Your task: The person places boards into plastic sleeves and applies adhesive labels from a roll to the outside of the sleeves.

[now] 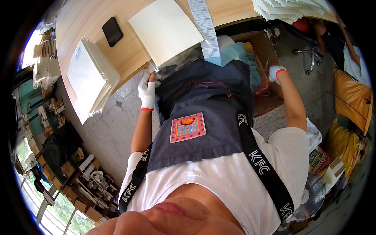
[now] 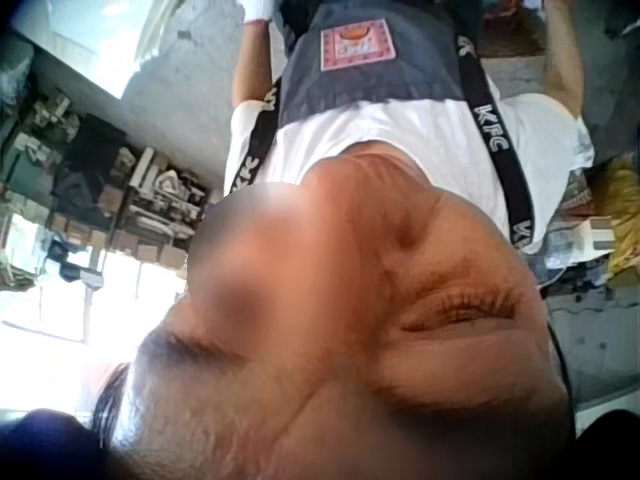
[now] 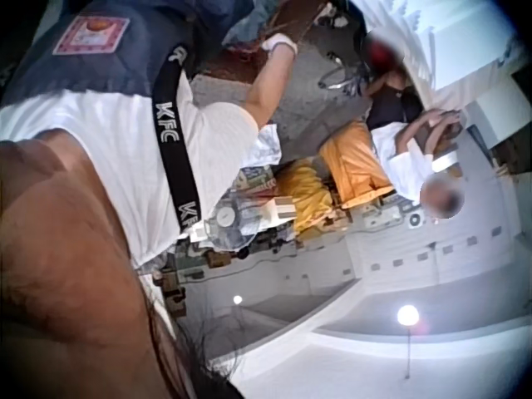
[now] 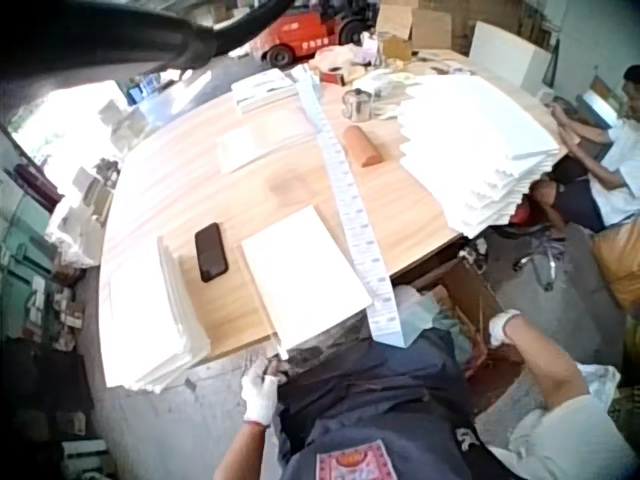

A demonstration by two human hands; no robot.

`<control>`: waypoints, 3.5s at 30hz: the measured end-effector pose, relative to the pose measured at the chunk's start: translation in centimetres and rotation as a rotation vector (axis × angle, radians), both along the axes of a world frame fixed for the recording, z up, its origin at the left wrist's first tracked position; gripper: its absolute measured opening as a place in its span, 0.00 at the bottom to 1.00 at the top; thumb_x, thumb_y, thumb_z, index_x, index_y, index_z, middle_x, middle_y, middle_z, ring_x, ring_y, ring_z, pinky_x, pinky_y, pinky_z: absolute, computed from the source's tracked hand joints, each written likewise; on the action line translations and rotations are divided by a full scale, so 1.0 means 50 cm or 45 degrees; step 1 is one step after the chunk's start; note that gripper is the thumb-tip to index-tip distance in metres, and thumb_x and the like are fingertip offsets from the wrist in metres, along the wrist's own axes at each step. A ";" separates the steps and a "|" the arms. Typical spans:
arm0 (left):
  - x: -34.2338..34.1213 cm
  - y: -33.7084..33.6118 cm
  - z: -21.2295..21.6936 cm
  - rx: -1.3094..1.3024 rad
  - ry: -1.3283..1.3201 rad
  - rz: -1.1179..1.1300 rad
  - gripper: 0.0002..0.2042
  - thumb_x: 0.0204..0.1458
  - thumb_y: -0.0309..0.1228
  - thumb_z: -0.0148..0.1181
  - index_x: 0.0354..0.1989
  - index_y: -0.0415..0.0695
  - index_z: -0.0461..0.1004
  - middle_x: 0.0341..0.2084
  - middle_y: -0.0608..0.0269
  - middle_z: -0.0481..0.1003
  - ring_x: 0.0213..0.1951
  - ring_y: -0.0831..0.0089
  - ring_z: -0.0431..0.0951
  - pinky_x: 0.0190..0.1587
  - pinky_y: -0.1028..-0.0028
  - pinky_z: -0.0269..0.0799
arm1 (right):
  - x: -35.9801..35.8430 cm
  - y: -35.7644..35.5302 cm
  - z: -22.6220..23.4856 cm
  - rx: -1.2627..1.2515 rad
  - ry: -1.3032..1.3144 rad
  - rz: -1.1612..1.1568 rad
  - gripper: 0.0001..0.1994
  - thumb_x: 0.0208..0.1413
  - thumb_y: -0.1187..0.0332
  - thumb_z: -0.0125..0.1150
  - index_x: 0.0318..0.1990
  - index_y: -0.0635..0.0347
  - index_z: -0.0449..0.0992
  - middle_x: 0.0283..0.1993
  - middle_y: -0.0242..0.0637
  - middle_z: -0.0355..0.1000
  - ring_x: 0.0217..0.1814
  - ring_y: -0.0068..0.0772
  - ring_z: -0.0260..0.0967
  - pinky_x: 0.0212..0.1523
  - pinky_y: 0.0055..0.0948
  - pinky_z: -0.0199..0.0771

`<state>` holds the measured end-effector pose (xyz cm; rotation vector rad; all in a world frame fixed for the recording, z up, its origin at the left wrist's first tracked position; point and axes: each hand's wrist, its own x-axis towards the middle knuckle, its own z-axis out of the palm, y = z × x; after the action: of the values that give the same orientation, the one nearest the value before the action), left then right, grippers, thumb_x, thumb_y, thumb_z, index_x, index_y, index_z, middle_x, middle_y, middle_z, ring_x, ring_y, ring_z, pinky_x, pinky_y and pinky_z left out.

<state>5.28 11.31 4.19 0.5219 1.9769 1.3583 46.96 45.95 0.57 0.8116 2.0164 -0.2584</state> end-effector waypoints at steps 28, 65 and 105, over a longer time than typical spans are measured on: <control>0.043 0.101 -0.061 0.685 -0.636 0.945 0.03 0.50 0.25 0.54 0.32 0.47 0.69 0.22 0.68 0.69 0.23 0.79 0.69 0.31 0.73 0.72 | -0.494 -0.185 0.061 0.336 2.098 -0.712 0.08 0.54 0.67 0.58 0.39 0.58 0.69 0.33 0.35 0.74 0.29 0.31 0.72 0.31 0.27 0.69; 0.071 0.119 -0.009 0.531 -0.926 0.830 0.05 0.56 0.30 0.54 0.37 0.45 0.67 0.14 0.69 0.66 0.16 0.78 0.68 0.24 0.69 0.74 | -0.849 0.004 0.166 0.414 1.567 -0.091 0.20 0.45 0.51 0.63 0.43 0.50 0.74 0.46 0.39 0.70 0.49 0.39 0.69 0.49 0.34 0.67; -0.139 -0.280 -0.051 0.443 0.743 1.277 0.18 0.60 0.28 0.39 0.58 0.39 0.62 0.55 0.49 0.65 0.56 0.59 0.66 0.59 0.64 0.62 | -0.338 -0.012 0.445 0.236 2.619 -1.278 0.15 0.61 0.62 0.41 0.44 0.60 0.73 0.25 0.30 0.71 0.18 0.16 0.60 0.19 0.17 0.57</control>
<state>-1.64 -2.67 1.67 0.0182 2.6420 2.3914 30.08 45.33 22.82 2.1024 3.0121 -2.2330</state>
